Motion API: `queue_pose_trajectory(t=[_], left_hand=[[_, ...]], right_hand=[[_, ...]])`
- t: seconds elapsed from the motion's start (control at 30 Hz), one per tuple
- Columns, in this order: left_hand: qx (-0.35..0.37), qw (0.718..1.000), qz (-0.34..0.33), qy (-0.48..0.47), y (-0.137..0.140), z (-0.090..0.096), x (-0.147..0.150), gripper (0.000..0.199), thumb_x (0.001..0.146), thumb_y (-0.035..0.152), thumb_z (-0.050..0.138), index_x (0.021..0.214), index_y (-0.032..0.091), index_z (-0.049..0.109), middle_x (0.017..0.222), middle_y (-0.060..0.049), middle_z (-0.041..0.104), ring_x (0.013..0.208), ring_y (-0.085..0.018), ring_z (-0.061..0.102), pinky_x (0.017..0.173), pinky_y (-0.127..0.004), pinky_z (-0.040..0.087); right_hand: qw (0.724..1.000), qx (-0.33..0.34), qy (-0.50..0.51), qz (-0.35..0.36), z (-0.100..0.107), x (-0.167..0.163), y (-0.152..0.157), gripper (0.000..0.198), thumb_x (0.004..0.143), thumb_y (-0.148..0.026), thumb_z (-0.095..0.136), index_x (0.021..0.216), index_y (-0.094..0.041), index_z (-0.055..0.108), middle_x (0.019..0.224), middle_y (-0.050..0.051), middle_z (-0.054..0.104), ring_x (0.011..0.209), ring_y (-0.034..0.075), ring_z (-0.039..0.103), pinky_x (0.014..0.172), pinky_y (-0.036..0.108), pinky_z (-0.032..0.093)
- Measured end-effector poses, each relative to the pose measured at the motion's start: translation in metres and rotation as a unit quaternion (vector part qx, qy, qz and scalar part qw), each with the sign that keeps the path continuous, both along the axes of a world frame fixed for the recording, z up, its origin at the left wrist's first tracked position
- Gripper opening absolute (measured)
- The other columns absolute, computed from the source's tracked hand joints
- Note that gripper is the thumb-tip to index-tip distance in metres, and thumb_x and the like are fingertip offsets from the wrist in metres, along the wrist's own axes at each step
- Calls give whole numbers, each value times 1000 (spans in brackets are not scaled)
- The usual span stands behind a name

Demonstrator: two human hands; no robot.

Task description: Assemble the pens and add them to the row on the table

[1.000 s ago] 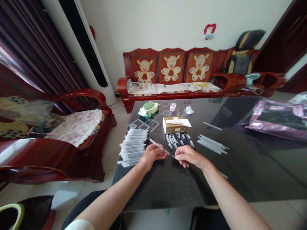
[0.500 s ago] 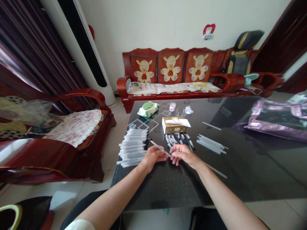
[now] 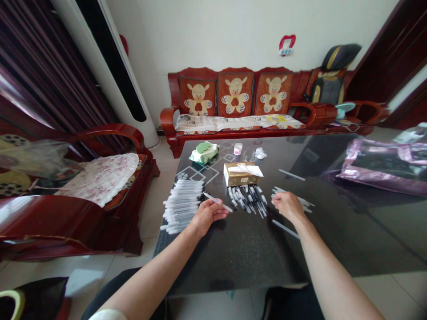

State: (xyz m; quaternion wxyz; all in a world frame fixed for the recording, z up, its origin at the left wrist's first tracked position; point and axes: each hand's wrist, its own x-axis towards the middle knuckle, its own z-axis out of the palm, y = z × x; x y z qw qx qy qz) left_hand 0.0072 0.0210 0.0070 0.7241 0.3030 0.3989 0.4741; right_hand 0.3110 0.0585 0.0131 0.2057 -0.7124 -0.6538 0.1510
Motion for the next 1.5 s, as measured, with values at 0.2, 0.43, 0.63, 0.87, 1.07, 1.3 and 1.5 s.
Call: queue_pose_trajectory(t=[0.2, 0.43, 0.63, 0.87, 1.07, 1.3, 1.5], left_hand=[[-3, 1000, 4, -8, 0, -1, 0, 18, 76, 20, 66, 88, 11, 57, 75, -11, 69, 68, -17, 68, 63, -24, 55], [5, 1000, 12, -13, 2, 0, -2, 19, 76, 21, 67, 89, 11, 58, 75, -11, 69, 69, -17, 68, 64, -25, 55], [11, 1000, 19, -13, 2, 0, -2, 20, 75, 21, 68, 89, 11, 58, 75, -11, 69, 69, -18, 69, 65, -26, 55], [36, 999, 36, -14, -1, 5, 1, 20, 75, 22, 67, 90, 12, 57, 77, -10, 70, 69, -18, 68, 67, -27, 55], [27, 999, 32, -16, -2, 8, 3, 20, 75, 21, 68, 89, 12, 57, 75, -10, 69, 68, -18, 68, 66, -27, 55], [28, 999, 34, -17, -2, 8, 1, 17, 77, 18, 65, 90, 11, 56, 77, -12, 70, 69, -18, 68, 66, -27, 55], [28, 999, 31, -22, -2, 6, 2, 17, 77, 18, 64, 90, 12, 56, 77, -11, 70, 69, -17, 68, 66, -26, 55]], right_hand=[[995, -21, -96, 14, -10, -8, -1, 5, 66, -23, 64, 61, -20, 64, 68, 8, 67, 69, 22, 62, 56, 28, 37], [985, -32, 163, 40, -7, -23, -1, 12, 71, -29, 61, 68, -18, 59, 62, 6, 64, 57, 20, 63, 51, 28, 44], [841, -134, 499, 160, 4, -75, -20, 30, 63, -34, 74, 76, -14, 57, 63, 5, 67, 54, 19, 65, 48, 30, 52], [812, -142, 537, 180, 1, -106, -33, 30, 61, -31, 76, 78, -14, 59, 61, 3, 66, 53, 17, 65, 51, 30, 54], [816, -134, 532, 182, -4, -107, -33, 30, 62, -32, 76, 79, -13, 60, 61, 2, 66, 55, 18, 65, 52, 31, 54], [800, -132, 558, 178, 5, -108, -36, 27, 62, -29, 76, 76, -14, 60, 61, 2, 65, 55, 17, 65, 54, 31, 54], [790, -132, 572, 178, 6, -106, -35, 22, 63, -25, 74, 76, -14, 60, 58, 1, 64, 51, 15, 63, 51, 29, 52]])
